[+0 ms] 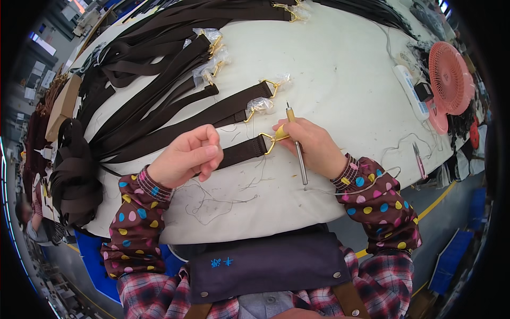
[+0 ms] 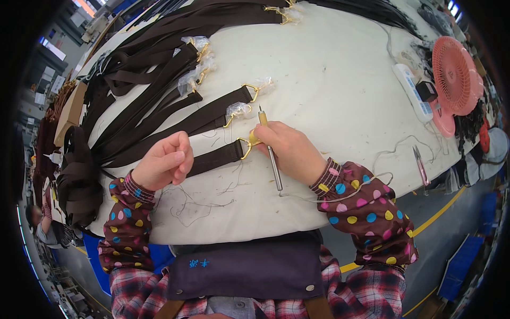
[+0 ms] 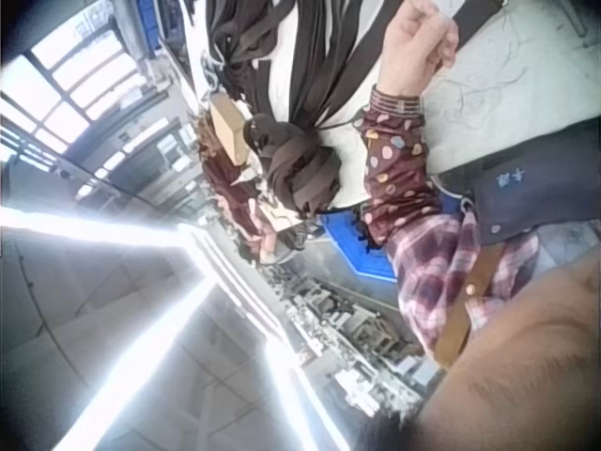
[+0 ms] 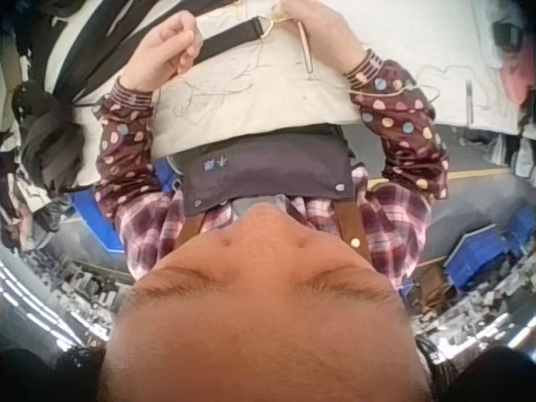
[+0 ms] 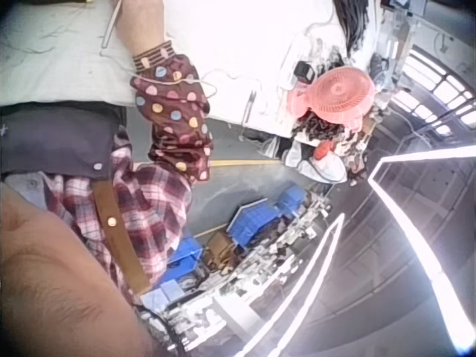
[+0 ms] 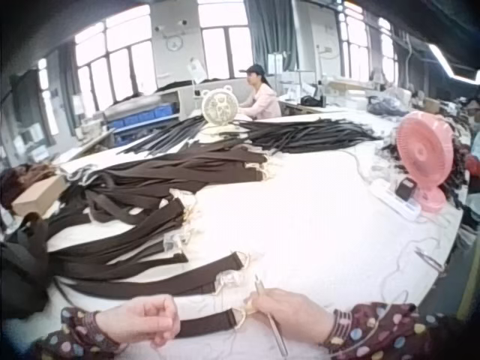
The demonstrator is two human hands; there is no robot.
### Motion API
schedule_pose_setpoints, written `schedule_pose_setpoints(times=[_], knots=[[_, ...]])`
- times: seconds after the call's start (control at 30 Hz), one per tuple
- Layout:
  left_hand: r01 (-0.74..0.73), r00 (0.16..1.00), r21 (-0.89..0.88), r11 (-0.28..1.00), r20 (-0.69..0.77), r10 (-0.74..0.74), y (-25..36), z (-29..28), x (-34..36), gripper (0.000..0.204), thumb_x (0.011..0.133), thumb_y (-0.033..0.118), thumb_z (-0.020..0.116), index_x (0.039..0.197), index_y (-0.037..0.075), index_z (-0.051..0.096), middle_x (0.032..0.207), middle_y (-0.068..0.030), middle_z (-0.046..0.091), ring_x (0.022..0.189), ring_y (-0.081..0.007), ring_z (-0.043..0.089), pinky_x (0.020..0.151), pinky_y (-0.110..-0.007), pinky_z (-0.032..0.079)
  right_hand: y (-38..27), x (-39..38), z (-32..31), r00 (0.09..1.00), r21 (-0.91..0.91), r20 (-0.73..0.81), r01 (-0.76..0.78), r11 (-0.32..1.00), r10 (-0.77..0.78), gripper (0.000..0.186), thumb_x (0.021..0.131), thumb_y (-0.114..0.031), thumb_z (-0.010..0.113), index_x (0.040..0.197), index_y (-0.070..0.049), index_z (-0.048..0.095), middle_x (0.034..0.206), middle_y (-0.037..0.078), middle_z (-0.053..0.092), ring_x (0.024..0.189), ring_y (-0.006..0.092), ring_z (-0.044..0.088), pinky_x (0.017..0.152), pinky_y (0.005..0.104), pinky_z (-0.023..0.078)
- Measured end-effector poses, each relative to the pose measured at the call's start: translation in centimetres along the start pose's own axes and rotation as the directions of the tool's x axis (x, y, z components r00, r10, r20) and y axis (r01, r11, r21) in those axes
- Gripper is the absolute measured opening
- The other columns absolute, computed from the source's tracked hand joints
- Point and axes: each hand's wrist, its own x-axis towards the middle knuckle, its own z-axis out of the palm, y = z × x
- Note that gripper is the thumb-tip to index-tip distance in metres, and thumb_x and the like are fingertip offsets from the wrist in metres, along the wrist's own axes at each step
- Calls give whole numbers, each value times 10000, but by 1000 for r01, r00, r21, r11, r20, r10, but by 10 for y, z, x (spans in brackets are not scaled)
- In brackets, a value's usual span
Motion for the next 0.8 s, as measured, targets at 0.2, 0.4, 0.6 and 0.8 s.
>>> schedule_pose_setpoints(times=[0.2,0.4,0.6,0.8], knots=[[205,867,973,109,-232,442,1,-23,-23,196,873,158,691,992,68,564,897,-43,623,612,-169,581,581,-271,482,-5,5,-11,997,-72,2,77,994,-77,234,851,14,645,1067,-51,581,1060,102,666,940,301,618,860,374,478],[-86,914,972,220,-11,406,-2,30,11,321,786,126,753,1050,80,576,990,-52,569,708,-198,577,655,-312,493,-15,12,-14,999,84,-31,34,996,-31,194,916,-62,610,1108,-43,602,1023,108,672,911,255,605,877,352,439],[-156,957,937,314,64,283,-15,31,46,244,817,169,727,994,94,576,954,-71,530,840,-238,601,701,-350,500,-27,20,-13,991,350,-116,-25,936,70,170,957,-171,613,982,-4,629,853,68,633,808,150,569,744,292,448],[-148,976,828,540,34,216,-20,19,46,136,844,126,713,879,65,596,862,-37,520,696,-137,514,632,-273,446,-22,15,5,975,484,47,-214,849,219,228,934,-202,652,888,-2,554,763,43,584,702,100,536,616,251,434]])
